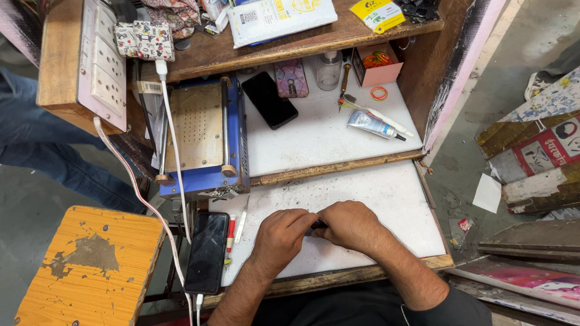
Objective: The person disassembles and reassembles smartphones on a workbench. They remove back covers, handle internal components, and apply adhesive to the phone frame. The person also handles a phone case and other tools during the process.
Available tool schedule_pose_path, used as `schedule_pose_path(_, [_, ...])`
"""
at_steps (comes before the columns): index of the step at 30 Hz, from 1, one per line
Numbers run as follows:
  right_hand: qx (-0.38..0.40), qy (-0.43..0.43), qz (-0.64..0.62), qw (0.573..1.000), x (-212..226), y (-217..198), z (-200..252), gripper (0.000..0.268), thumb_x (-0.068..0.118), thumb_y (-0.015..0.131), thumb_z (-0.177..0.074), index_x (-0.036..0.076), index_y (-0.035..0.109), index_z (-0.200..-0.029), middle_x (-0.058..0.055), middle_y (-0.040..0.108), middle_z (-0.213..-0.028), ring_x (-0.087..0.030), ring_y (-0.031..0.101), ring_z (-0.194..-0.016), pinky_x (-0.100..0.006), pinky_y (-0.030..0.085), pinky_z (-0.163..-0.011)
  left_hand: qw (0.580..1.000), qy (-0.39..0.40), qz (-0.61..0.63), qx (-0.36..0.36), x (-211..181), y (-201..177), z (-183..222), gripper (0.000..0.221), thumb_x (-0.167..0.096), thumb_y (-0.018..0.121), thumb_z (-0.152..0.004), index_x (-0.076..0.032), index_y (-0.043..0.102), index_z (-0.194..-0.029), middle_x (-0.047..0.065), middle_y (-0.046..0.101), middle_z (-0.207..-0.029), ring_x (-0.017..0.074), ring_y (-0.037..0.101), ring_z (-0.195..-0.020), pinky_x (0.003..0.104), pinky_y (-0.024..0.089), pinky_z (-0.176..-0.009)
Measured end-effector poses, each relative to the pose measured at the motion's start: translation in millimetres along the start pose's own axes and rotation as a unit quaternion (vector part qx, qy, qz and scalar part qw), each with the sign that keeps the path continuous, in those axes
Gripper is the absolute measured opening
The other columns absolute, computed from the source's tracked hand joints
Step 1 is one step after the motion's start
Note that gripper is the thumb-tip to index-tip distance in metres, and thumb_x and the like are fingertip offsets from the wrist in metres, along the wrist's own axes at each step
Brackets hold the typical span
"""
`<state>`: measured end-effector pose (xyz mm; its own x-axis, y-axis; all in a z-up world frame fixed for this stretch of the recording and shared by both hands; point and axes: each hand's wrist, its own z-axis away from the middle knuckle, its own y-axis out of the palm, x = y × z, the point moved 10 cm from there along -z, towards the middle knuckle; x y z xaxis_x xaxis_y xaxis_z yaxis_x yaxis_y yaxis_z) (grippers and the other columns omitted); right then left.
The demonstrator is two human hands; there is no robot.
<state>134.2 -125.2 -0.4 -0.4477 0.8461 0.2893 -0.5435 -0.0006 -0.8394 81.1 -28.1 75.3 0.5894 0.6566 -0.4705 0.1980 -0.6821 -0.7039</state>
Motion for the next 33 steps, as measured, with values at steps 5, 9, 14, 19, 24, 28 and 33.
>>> schedule_pose_path(5, [0.017,0.017,0.025,0.999,-3,4,-2,0.041,0.053,0.071,-0.091,0.014,0.078,-0.100,-0.007,0.073,-0.075,-0.021,0.072,-0.071,-0.039,0.061,-0.067,1.000,-0.002,0.008,0.010,2,4,2,0.025,0.000,0.072,-0.087,-0.004,0.073,-0.111,0.006,0.074,-0.098,0.0248,0.073,-0.090,0.038,0.058,-0.079])
schedule_pose_path(9, [-0.001,-0.005,0.012,1.000,0,0,-2,0.035,0.051,0.070,-0.091,0.017,0.077,-0.101,-0.007,0.073,-0.075,-0.022,0.073,-0.072,-0.041,0.061,-0.068,1.000,-0.011,-0.003,-0.021,0,-1,8,0.023,-0.007,0.076,-0.088,-0.004,0.071,-0.110,0.009,0.072,-0.105,0.0264,0.072,-0.095,0.039,0.058,-0.080])
schedule_pose_path(14, [0.016,0.008,-0.009,1.000,0,-2,-1,0.033,0.051,0.069,-0.091,0.022,0.076,-0.105,-0.006,0.074,-0.079,-0.023,0.074,-0.077,-0.042,0.061,-0.072,0.997,-0.003,-0.068,-0.025,-2,0,19,0.030,-0.009,0.076,-0.083,-0.006,0.072,-0.112,0.010,0.068,-0.113,0.0293,0.070,-0.103,0.041,0.057,-0.081])
schedule_pose_path(19, [0.002,0.004,-0.011,1.000,5,-6,4,0.028,0.045,0.070,-0.091,0.023,0.076,-0.107,-0.005,0.076,-0.085,-0.027,0.073,-0.082,-0.043,0.059,-0.075,0.998,-0.055,-0.021,-0.001,16,12,28,0.030,-0.003,0.076,-0.084,-0.007,0.072,-0.114,0.009,0.068,-0.106,0.0262,0.071,-0.093,0.036,0.059,-0.076])
schedule_pose_path(24, [-0.153,-0.050,-0.134,0.978,-21,-24,33,0.037,0.036,0.082,-0.078,0.020,0.078,-0.111,-0.006,0.079,-0.093,-0.029,0.075,-0.086,-0.041,0.058,-0.076,0.994,-0.100,0.006,-0.038,18,10,37,0.030,-0.007,0.080,-0.084,-0.005,0.070,-0.112,0.009,0.067,-0.098,0.0272,0.069,-0.089,0.036,0.058,-0.073])
schedule_pose_path(28, [-0.172,-0.064,-0.259,0.948,-47,-10,52,0.029,0.021,0.079,-0.082,0.013,0.077,-0.110,-0.008,0.081,-0.098,-0.027,0.078,-0.089,-0.036,0.061,-0.080,0.994,-0.108,-0.011,-0.014,8,9,39,0.025,-0.008,0.077,-0.084,-0.005,0.071,-0.108,0.008,0.067,-0.095,0.0272,0.067,-0.086,0.039,0.056,-0.073])
schedule_pose_path(33, [-0.180,-0.097,-0.264,0.943,-48,0,60,0.033,0.011,0.076,-0.082,0.011,0.076,-0.115,-0.010,0.080,-0.105,-0.028,0.078,-0.094,-0.035,0.062,-0.081,0.989,-0.081,-0.080,0.097,-13,44,22,0.016,-0.018,0.076,-0.083,-0.008,0.069,-0.093,0.007,0.068,-0.082,0.0292,0.067,-0.077,0.044,0.053,-0.073])
